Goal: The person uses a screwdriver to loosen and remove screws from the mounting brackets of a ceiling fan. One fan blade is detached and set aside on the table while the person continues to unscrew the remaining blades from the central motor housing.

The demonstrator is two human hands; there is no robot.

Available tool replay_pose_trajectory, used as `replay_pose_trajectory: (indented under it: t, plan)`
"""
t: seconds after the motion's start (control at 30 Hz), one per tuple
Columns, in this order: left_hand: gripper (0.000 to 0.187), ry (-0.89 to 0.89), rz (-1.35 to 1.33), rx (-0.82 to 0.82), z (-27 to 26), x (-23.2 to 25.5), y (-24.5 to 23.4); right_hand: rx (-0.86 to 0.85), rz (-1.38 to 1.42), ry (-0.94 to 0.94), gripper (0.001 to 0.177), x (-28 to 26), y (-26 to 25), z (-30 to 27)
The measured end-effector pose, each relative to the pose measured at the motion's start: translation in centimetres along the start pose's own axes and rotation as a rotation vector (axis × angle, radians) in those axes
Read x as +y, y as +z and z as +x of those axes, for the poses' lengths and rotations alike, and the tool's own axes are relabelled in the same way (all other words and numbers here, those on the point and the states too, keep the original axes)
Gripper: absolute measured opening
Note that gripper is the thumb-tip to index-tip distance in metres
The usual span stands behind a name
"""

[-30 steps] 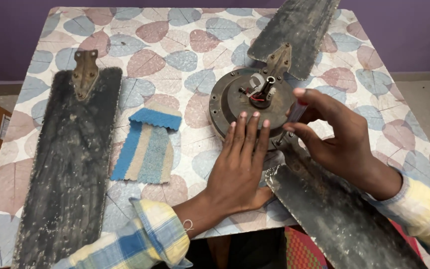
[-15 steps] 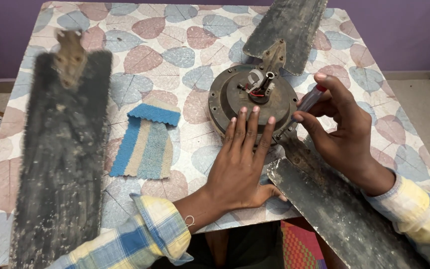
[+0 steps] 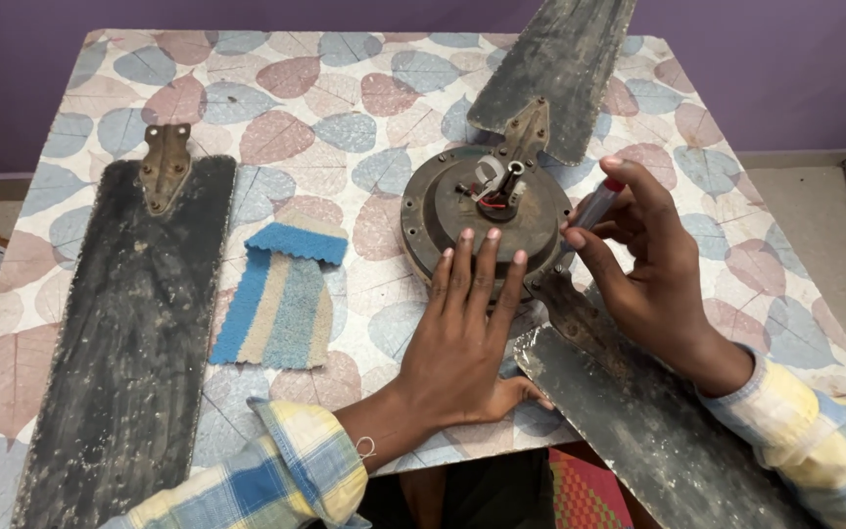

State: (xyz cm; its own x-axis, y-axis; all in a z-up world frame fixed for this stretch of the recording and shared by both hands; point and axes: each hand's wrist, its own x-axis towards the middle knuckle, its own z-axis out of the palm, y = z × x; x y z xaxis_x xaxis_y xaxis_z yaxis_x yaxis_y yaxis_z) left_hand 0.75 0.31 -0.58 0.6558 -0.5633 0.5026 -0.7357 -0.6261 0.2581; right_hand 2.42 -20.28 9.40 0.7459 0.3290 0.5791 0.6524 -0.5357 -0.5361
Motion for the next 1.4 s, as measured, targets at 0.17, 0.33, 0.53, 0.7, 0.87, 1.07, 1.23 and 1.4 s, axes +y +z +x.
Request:
replay_pose_trajectory:
  t: [0.17, 0.33, 0.53, 0.7, 0.87, 1.07, 1.23, 1.4]
  plan:
    - [0.14, 0.027, 0.019, -0.02, 0.0, 0.2, -0.1, 0.023, 0.146, 0.027, 0.06, 0.0, -0.6, -0.8]
    - [0.138, 0.035, -0.011, -0.005, -0.1, 0.4, 0.0, 0.03, 0.058, 0.029, 0.064, 0.8, -1.4, -1.5]
    - [0.136, 0.034, -0.051, 0.016, -0.2, 0.4, 0.3, 0.149, 0.189, 0.106, 0.062, 3.0, -3.5, -2.9]
    - [0.133, 0.025, -0.079, 0.006, -0.5, 0.2, 0.5, 0.402, 0.5, 0.223, 0.064, 3.5, -3.3, -4.9]
    - [0.13, 0.02, -0.078, 0.02, -0.4, 0.1, 0.6, 0.435, 0.702, 0.285, 0.058, 2.9, -2.8, -6.6]
    - [0.131, 0.017, -0.066, 0.001, -0.4, 0.0, 0.6, 0.422, 0.727, 0.349, 0.06, 1.8, -2.7, -7.7]
    - [0.135, 0.02, -0.11, 0.037, -0.3, -0.1, 0.6, 0.352, 0.447, 0.28, 0.054, 1.2, -2.9, -7.1]
    - [0.139, 0.009, 0.012, -0.016, -0.2, -0.1, 0.3, 0.195, 0.126, 0.091, 0.057, 1.3, -2.8, -4.3]
